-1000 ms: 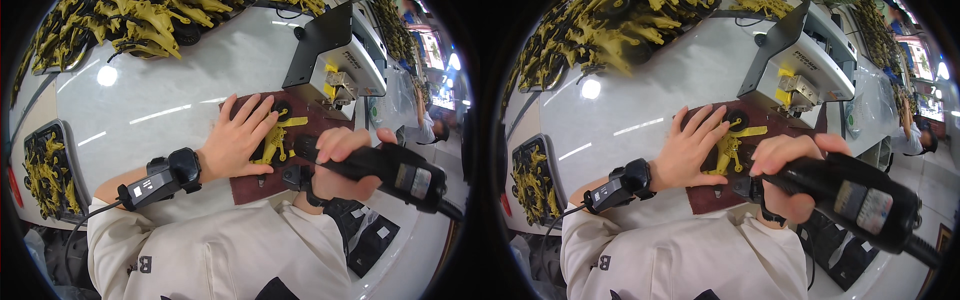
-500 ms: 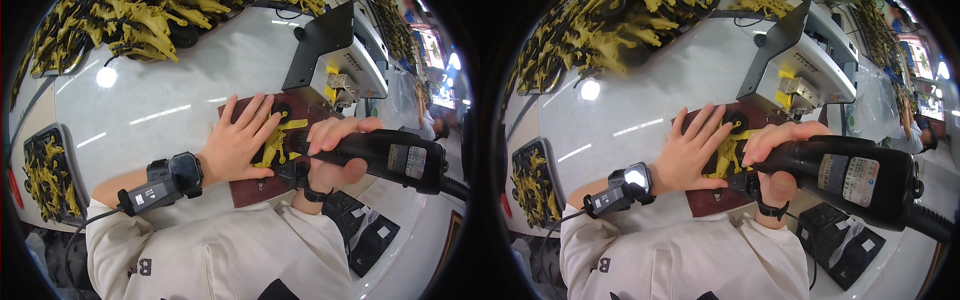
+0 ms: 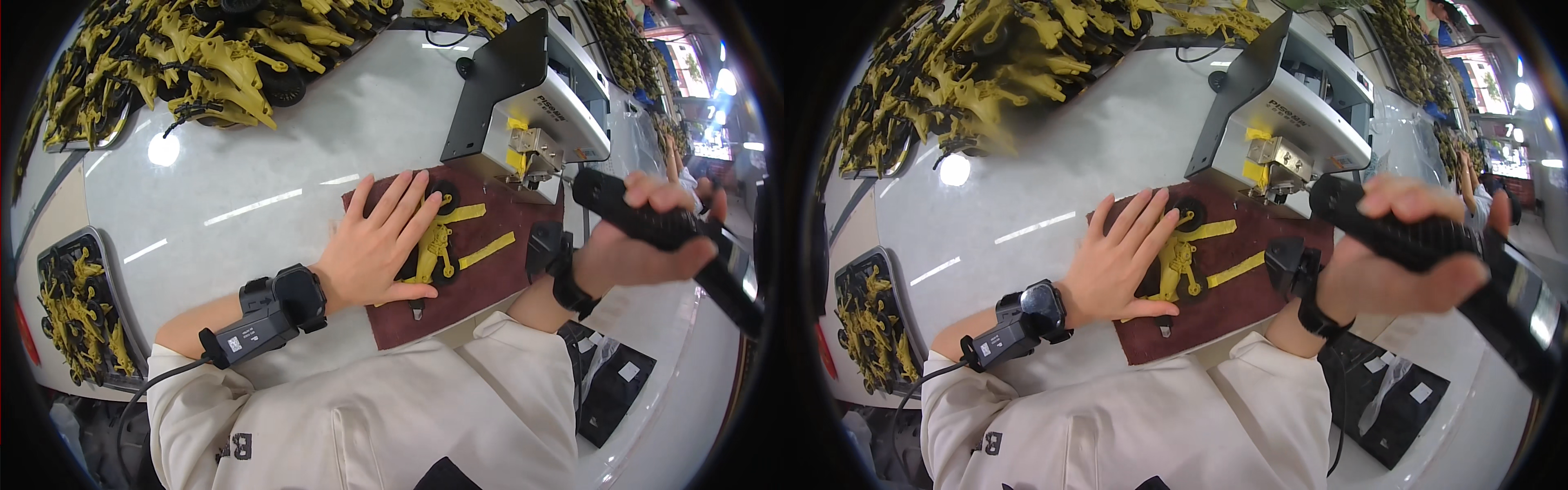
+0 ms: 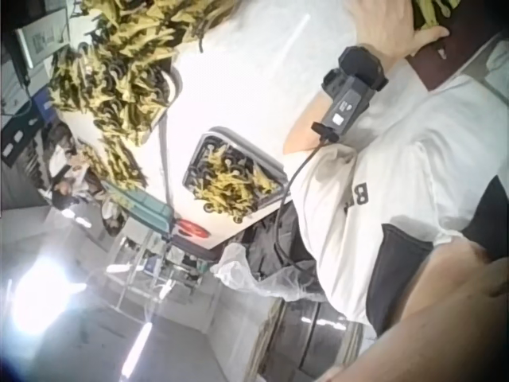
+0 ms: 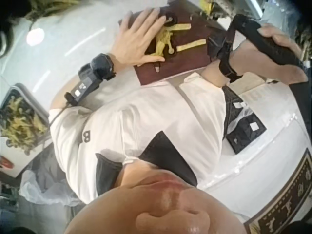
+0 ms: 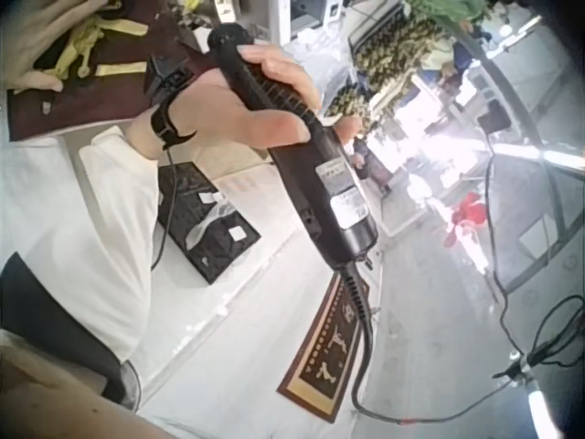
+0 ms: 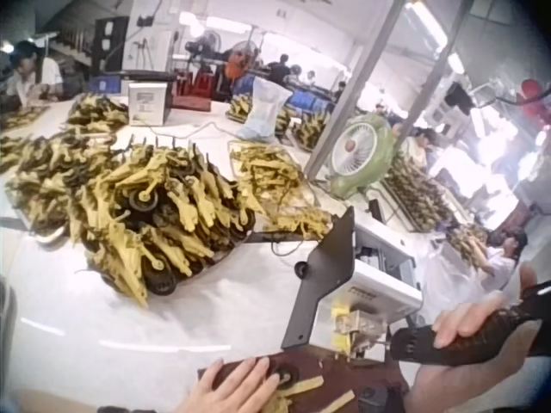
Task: Assembling and inspecting plastic toy motorcycle parts using hand tools and a small press.
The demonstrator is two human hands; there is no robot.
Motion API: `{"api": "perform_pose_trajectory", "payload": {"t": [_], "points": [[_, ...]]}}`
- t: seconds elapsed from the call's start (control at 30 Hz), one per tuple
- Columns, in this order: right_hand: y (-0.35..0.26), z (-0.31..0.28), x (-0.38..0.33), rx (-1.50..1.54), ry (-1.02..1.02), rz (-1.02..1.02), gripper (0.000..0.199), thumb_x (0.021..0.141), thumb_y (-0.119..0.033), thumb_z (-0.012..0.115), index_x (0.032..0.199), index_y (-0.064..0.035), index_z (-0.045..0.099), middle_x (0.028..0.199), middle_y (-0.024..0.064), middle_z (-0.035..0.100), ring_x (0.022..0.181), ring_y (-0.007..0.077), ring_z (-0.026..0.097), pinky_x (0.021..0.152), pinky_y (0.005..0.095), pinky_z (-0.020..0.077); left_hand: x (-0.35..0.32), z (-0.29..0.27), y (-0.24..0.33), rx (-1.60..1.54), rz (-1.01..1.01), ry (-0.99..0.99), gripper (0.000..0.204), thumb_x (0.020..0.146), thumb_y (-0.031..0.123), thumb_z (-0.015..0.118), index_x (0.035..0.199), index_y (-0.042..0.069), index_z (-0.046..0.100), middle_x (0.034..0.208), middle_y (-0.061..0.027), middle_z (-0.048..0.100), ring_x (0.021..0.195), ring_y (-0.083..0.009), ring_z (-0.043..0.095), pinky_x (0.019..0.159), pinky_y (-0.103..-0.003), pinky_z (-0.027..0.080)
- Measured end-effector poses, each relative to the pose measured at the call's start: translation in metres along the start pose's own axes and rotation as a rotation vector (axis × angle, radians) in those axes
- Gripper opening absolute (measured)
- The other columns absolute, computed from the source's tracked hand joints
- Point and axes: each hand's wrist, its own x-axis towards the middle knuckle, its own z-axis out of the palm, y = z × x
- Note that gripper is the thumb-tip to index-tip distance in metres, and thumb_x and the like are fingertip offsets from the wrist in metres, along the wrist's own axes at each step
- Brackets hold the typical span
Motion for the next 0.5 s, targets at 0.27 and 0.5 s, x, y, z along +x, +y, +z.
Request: {"api": "perform_pose_trajectory", "payload": {"t": [0.27,0.5], "points": [[0.0,0.009,-0.019,0.178,-0.248,0.184,0.057,0.086,-0.051,0.046,0.12,-0.0062,0.038,0.063,0.0064,0.049,0.048,0.017,0.045,0.054,0.0331,0.0387,-0.002,-0.003,-0.002,-0.059,-0.02,0.024,0.105,0.064,0.066,0.062,0.135,-0.003,0.028,0.14,-0.02,0.03,0.13,-0.0355,0.029,0.102,-0.054,0.022],[-0.017,0.022,-0.076,0.599,-0.444,0.171,0.077,0.083,-0.048,0.059,0.131,-0.0039,0.017,0.075,0.0159,0.055,0.057,0.0259,0.056,0.058,0.0379,0.0463,-0.004,-0.002,-0.001,-0.064,-0.035,0.041,0.106,0.061,0.065,0.064,0.135,-0.002,0.029,0.142,-0.0178,0.029,0.13,-0.0347,0.028,0.103,-0.054,0.021]]}}
